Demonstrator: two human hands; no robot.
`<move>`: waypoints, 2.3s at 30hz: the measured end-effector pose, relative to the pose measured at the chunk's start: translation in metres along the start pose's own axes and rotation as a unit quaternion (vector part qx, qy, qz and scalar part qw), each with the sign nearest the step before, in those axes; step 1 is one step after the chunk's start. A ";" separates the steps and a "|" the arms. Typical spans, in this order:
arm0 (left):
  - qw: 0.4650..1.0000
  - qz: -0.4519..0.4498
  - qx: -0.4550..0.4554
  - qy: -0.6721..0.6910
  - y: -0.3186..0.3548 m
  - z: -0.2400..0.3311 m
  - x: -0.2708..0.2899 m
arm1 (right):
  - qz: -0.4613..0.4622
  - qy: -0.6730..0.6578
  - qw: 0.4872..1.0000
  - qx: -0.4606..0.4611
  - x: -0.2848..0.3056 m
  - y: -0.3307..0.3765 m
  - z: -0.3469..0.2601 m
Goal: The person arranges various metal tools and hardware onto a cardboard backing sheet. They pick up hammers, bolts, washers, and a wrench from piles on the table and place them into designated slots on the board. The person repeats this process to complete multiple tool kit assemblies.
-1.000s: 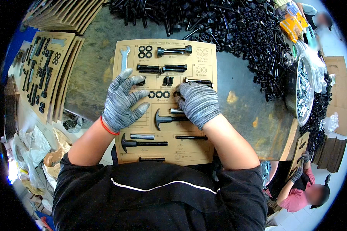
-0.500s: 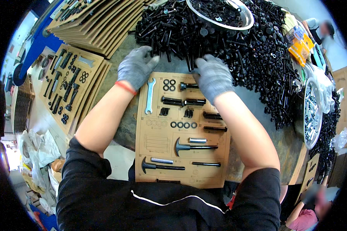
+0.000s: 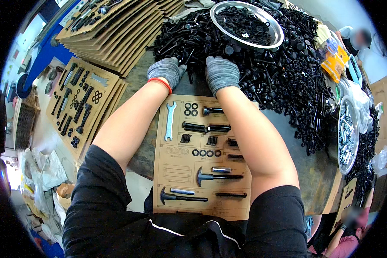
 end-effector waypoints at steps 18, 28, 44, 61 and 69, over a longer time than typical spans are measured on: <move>0.894 0.282 -0.162 0.307 -0.052 -0.099 0.020 | 0.293 -0.384 0.870 0.101 0.035 0.005 0.019; 0.979 0.166 -0.108 0.043 -0.049 -0.040 0.039 | 0.040 0.010 0.999 0.035 0.045 -0.058 -0.045; 0.988 0.099 -0.024 0.115 0.170 -0.142 -0.065 | 0.014 -0.345 0.925 -0.160 -0.006 0.256 0.173; 0.935 0.036 -0.215 0.281 0.258 -0.111 -0.100 | -0.017 -0.184 0.936 -0.300 -0.065 0.389 0.184; 0.930 0.061 -0.345 0.114 0.268 -0.070 -0.105 | -0.024 -0.208 0.938 -0.275 -0.068 0.412 0.174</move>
Point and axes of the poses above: each hand's wrist, its own y-axis away from the middle knuckle, its own x-axis out of the back of the hand, z = x × y, the point moved 5 cm from there along -y, towards the middle knuckle, and after that the axes turned 11 degrees about -z, right-handed, at the moved point
